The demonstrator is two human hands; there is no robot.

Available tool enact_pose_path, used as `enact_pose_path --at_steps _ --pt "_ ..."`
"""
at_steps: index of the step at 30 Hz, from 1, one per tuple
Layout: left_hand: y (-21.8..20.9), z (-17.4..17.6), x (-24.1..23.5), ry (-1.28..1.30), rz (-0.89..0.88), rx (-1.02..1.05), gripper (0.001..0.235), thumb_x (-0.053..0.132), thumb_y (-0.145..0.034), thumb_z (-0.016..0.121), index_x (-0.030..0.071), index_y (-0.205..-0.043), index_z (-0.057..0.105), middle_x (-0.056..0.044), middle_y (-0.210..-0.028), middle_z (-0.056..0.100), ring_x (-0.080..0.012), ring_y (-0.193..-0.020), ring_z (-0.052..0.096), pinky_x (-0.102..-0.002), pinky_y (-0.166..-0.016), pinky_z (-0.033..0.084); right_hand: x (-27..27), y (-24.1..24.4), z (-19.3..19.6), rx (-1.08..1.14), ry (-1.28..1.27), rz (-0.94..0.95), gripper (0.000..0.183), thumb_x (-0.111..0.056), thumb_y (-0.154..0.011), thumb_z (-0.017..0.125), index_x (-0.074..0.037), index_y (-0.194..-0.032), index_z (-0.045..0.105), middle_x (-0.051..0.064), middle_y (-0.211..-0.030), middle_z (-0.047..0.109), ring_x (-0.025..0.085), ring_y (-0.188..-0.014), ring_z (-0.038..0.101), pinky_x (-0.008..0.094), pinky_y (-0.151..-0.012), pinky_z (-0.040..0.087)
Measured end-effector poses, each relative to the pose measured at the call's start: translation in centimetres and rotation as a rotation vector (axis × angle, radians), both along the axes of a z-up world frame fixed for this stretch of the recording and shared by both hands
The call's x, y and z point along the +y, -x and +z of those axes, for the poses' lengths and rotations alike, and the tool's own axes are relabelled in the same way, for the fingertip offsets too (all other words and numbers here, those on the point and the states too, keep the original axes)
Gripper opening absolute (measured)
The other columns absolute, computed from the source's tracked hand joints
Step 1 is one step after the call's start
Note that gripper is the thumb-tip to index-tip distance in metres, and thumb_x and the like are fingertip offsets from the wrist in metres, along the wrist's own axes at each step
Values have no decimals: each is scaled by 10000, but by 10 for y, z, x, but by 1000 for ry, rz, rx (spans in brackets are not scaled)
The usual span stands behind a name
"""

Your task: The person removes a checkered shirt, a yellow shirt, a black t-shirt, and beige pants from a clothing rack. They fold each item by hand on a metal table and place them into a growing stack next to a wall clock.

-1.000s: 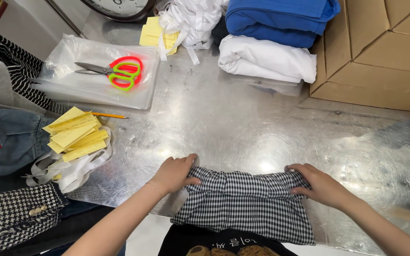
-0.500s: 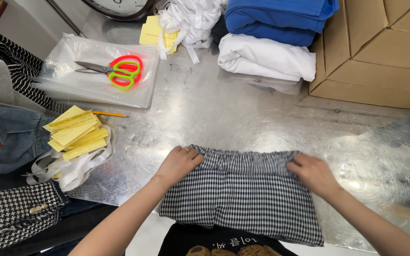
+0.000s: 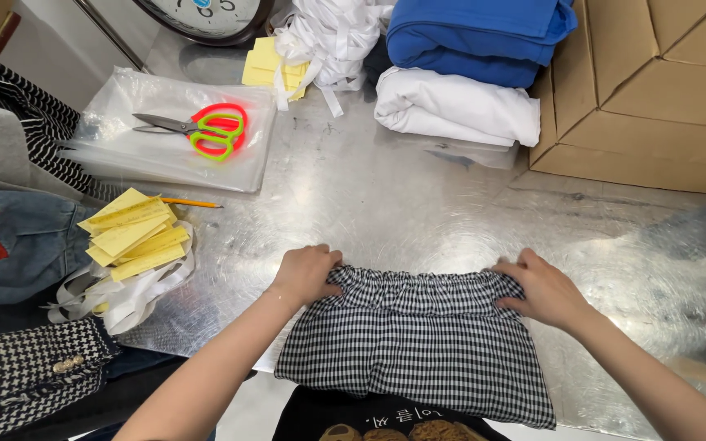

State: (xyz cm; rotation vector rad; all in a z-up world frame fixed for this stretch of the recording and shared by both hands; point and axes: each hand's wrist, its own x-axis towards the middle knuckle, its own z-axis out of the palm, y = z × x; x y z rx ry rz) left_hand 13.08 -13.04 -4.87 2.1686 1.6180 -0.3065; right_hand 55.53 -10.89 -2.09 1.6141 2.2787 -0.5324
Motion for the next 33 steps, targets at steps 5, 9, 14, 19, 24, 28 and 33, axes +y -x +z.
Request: enact_pose_path --at_steps 5,9,14,19,24,28,33 --pt "6 -31 8 -191 -160 13 454 214 -836 829 188 -1264 678 -75 -1054 722 -299 -1021 722 -424 -845 595 18 -12 -31 -73 -155 122 441 -330 -772 856 -315 -1189 713 -25 -1041 547 201 -1051 686 322 -926 589" --pt "13 -26 -13 -266 -303 14 467 38 -896 733 147 -1334 613 -128 -1161 733 -313 -1117 709 -414 -894 577 5 -37 -86 -126 -221 260 446 -190 -804 776 -304 -1217 650 -32 -1037 610 182 -1007 714 319 -877 612" --pt "11 29 -35 40 -100 -245 296 178 -956 607 71 -1231 624 -173 -1110 716 -385 -1128 680 -503 -934 551 -24 -37 -60 219 103 74 355 -450 -798 846 -228 -999 657 21 -1018 630 289 -1009 740 392 -867 628" --pt "0 15 -9 25 139 -194 277 439 -984 665 166 -1009 704 -70 -929 753 -313 -990 737 -439 -839 580 -3 -17 -20 242 66 -96 458 -481 -834 841 -186 -1108 622 92 -1065 670 335 -1092 740 448 -931 614" --pt "-7 0 -1 -7 -103 -150 511 468 -817 838 180 -1228 741 -83 -1239 637 -324 -1237 583 -450 -1012 533 11 -14 -40 -64 115 146 586 -593 -729 907 -268 -1159 677 -18 -1236 699 239 -1256 638 398 -1048 546" --pt "-4 7 -1 108 -113 -173 410 412 -833 831 169 -1152 752 -54 -1060 722 -282 -1098 686 -440 -928 577 16 -8 -31 -84 71 201 417 -530 -779 862 -268 -1026 652 -82 -1026 704 169 -1147 642 358 -968 534" --pt "7 -16 -14 -357 -338 -57 282 98 -950 668 102 -1232 667 -115 -1149 722 -331 -1209 633 -462 -993 526 0 -40 -86 -39 -443 328 227 -240 -921 621 -311 -1136 629 -11 -958 609 196 -948 675 327 -803 569"
